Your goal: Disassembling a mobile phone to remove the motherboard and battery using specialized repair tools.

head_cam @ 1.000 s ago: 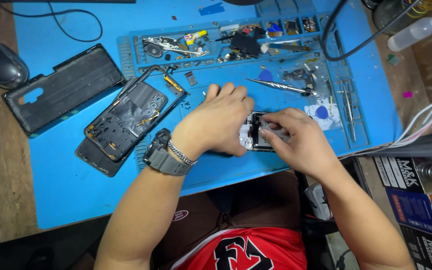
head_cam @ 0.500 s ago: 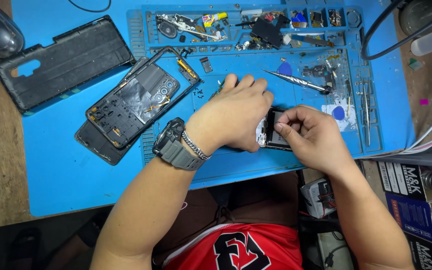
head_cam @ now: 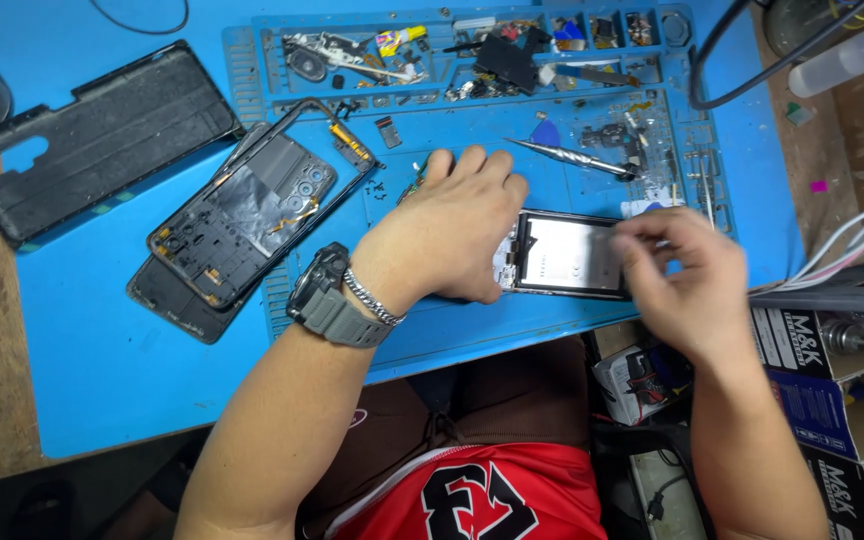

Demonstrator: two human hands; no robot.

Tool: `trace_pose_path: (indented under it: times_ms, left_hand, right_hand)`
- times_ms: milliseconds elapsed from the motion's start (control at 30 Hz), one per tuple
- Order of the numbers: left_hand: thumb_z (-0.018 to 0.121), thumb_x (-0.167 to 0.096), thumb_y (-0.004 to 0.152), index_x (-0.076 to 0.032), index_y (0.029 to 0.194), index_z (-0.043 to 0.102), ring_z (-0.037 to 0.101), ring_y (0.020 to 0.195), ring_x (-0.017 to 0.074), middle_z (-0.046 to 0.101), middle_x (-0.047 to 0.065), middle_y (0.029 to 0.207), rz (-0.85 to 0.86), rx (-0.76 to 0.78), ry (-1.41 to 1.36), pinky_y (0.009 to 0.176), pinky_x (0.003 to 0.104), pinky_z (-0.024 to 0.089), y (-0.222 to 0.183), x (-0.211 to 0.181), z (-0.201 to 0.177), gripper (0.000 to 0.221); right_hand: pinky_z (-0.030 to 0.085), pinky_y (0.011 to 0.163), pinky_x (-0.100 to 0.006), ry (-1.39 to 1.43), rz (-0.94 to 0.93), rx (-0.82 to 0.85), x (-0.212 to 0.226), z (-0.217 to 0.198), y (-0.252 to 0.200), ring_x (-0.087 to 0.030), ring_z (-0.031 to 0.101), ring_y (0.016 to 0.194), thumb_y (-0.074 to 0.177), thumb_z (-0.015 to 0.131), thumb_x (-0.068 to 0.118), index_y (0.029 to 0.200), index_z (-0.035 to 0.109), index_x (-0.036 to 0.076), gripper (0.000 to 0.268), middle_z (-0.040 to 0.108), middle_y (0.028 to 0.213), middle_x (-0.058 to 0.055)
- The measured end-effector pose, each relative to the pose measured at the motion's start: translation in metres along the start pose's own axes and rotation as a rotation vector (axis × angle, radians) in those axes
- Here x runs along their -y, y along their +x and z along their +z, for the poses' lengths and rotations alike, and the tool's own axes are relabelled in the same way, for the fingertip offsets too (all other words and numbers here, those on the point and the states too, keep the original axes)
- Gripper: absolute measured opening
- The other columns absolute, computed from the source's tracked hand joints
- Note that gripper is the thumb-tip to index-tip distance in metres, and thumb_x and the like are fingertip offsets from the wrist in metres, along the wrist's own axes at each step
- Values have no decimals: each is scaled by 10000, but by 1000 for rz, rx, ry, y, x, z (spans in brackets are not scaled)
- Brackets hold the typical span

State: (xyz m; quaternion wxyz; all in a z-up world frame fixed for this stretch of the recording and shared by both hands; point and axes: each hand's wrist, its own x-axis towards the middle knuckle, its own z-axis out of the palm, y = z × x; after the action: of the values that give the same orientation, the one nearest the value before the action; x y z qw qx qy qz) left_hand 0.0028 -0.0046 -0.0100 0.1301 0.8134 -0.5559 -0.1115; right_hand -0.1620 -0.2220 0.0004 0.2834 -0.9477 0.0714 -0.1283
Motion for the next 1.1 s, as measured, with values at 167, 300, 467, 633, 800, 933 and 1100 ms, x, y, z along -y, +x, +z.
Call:
trace_pose_path:
  times_ms: [167,300,467,633,800,933,1100]
  left_hand:
    - [903,-489,593,-99,1018,573,460,1012,319,510,95,1076,-10,73,-32,850,457,364,-3,-2,-11,664]
    - [873,-537,631,-99,1089,583,477,1031,307,525,93,1088,-48,140,-59,893,456,354,-2,-4,-17,697]
    - [896,-460,635,9,1258,617,514,1083,309,585,152,1092,-70,183,-58,998,460,327,-3,-14,-32,829]
    - [877,-536,626,-21,1257,634,537,1052,297,614,140,1064,-79,204,-50,1025,460,308,-2,-15,-27,850]
    - [869,-572,622,-46,1254,639,555,1052,288,636,133,1063,-93,205,-39,1024,452,304,-2,-18,-24,854]
    - [866,-568,618,-47,1251,640,561,1052,290,636,133,1060,-98,197,-32,1016,453,310,-1,-19,-25,850]
    - [827,-637,660,-99,1086,598,519,1004,291,569,91,1050,-37,155,-17,931,467,339,-2,-12,-12,723]
  right_hand:
    - [519,781,-421,-406,129,-110,-60,-27,-2,-263,634,793,1008,746,172,1152,765,4,222,706,1036,-133]
    - [529,721,-396,-425,223,-138,-73,-24,-6,-244,611,687,946,809,242,1171,782,33,308,670,986,-103]
    - [565,712,-408,-449,278,-216,-78,-23,-4,-293,718,808,930,811,126,1122,800,43,210,689,910,-81]
    - [560,748,-409,-446,345,-204,-98,-21,-9,-292,727,840,929,799,196,1129,800,73,235,702,910,-60]
    - [549,737,-424,-458,373,-197,-109,-18,-7,-312,725,842,921,786,206,1110,806,81,228,712,891,-62]
    - [547,735,-401,-391,398,-194,-111,-21,-5,-301,724,833,931,770,180,1121,808,57,229,717,891,-75]
    - [526,812,-455,-337,409,-94,-95,-33,5,-326,683,856,936,654,179,1202,766,25,327,719,981,-145]
